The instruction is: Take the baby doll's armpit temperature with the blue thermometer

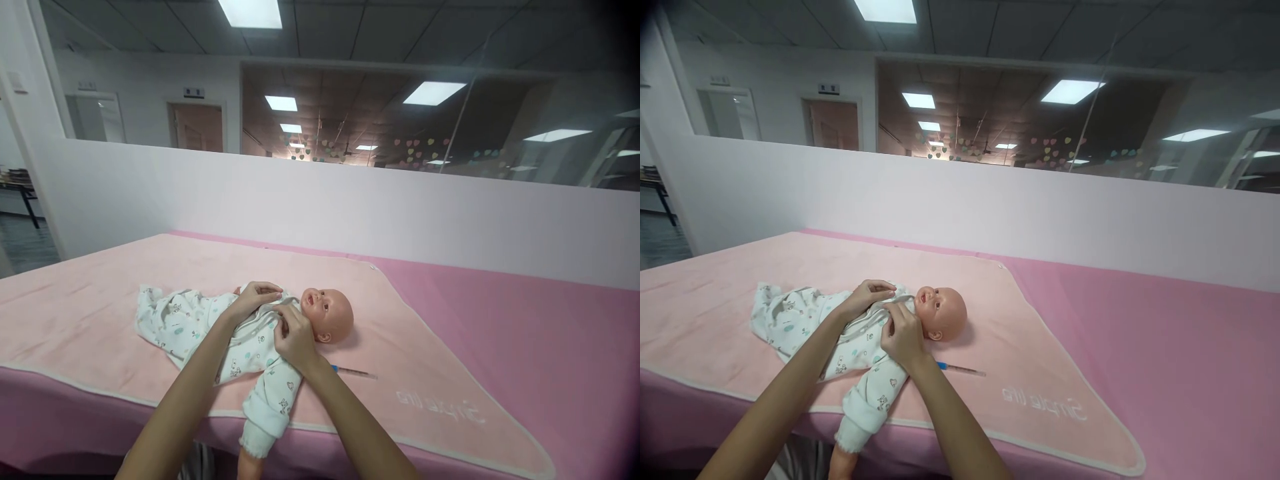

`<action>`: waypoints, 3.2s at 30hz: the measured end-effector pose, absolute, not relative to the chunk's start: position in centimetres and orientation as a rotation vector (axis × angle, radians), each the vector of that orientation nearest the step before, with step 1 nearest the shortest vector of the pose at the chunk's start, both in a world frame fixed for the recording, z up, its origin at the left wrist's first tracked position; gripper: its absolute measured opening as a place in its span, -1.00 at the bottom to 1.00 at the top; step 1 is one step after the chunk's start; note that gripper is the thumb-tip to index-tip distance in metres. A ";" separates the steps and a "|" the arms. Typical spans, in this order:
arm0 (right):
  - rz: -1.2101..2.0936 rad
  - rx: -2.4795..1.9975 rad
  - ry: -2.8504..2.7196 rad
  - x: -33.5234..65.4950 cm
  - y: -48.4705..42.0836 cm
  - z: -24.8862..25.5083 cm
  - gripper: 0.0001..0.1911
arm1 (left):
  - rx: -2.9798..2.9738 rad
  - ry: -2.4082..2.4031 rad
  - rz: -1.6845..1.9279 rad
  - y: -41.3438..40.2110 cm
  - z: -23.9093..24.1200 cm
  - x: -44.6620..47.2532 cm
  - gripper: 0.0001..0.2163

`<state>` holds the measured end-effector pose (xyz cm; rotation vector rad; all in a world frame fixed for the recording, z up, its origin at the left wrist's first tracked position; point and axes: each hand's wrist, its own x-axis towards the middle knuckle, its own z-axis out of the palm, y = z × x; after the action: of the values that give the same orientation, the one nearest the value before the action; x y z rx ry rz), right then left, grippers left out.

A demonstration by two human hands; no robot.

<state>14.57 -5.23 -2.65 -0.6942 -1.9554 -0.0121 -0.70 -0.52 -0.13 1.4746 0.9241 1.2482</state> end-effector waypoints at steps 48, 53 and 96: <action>-0.122 -0.960 -1.741 13.5 -4.8 -3.3 -0.76 | 1.582 0.824 0.908 -1.4 0.8 -1.2 -0.61; -0.153 -0.953 -1.727 13.4 -4.8 -3.4 -0.75 | 1.631 0.873 0.880 -0.7 0.1 -1.2 -0.60; -0.087 -0.946 -1.783 13.5 -4.7 -3.3 -0.72 | 1.696 0.852 0.866 -1.4 0.7 -1.3 -0.69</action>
<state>13.47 -4.73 -3.32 -0.9464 -1.7833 -0.0869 -1.27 -1.37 0.67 1.6957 0.8522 0.8657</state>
